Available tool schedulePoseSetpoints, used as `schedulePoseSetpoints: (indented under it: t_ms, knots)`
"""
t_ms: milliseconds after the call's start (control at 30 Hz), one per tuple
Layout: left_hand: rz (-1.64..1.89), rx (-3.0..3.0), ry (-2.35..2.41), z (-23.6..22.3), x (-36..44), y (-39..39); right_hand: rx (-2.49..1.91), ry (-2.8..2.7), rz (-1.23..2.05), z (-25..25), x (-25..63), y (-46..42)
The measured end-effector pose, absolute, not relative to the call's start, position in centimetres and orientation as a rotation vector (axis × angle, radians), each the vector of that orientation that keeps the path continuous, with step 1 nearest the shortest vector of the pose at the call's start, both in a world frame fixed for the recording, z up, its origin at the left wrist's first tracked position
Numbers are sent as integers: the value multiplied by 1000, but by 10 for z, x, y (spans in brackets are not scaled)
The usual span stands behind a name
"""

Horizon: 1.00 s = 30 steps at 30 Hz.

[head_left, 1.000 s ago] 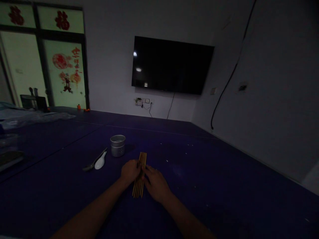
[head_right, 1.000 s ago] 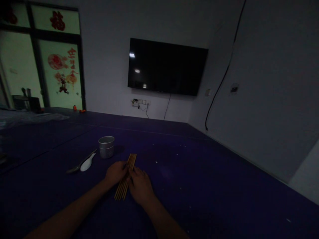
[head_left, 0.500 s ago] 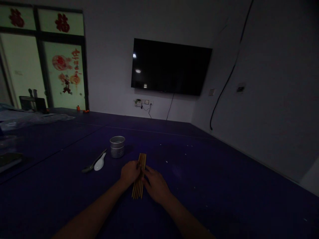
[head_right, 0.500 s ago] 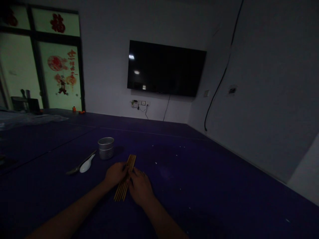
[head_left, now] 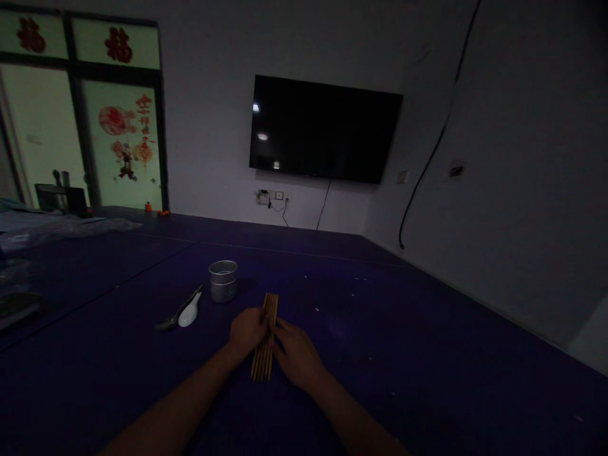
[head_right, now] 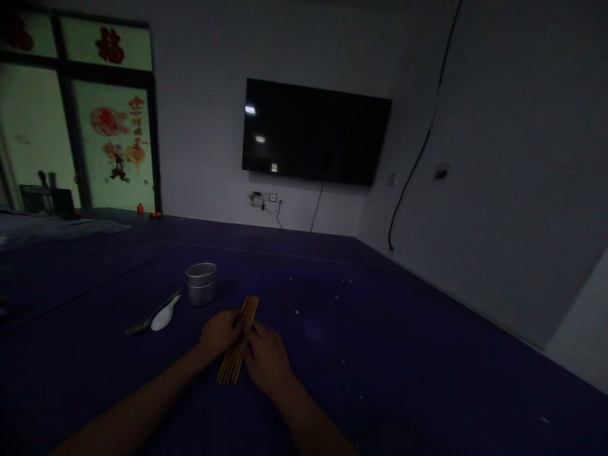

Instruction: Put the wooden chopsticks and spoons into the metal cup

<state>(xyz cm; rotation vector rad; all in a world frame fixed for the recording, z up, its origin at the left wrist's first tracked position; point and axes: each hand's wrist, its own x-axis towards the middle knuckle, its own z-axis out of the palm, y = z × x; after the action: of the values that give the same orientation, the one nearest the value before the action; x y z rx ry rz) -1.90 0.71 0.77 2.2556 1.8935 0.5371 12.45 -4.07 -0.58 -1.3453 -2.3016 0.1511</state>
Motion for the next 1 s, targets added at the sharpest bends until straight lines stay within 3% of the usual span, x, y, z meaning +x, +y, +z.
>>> schedulePoseSetpoints:
  t_ms: [800,1000]
  knots:
    - [562,2263,1889,13,-18,2,-1320,-2271,130,-11,126,-38]
    - [469,2238,2264,31,-37,4,-1349,-2281,168,-9,126,-39]
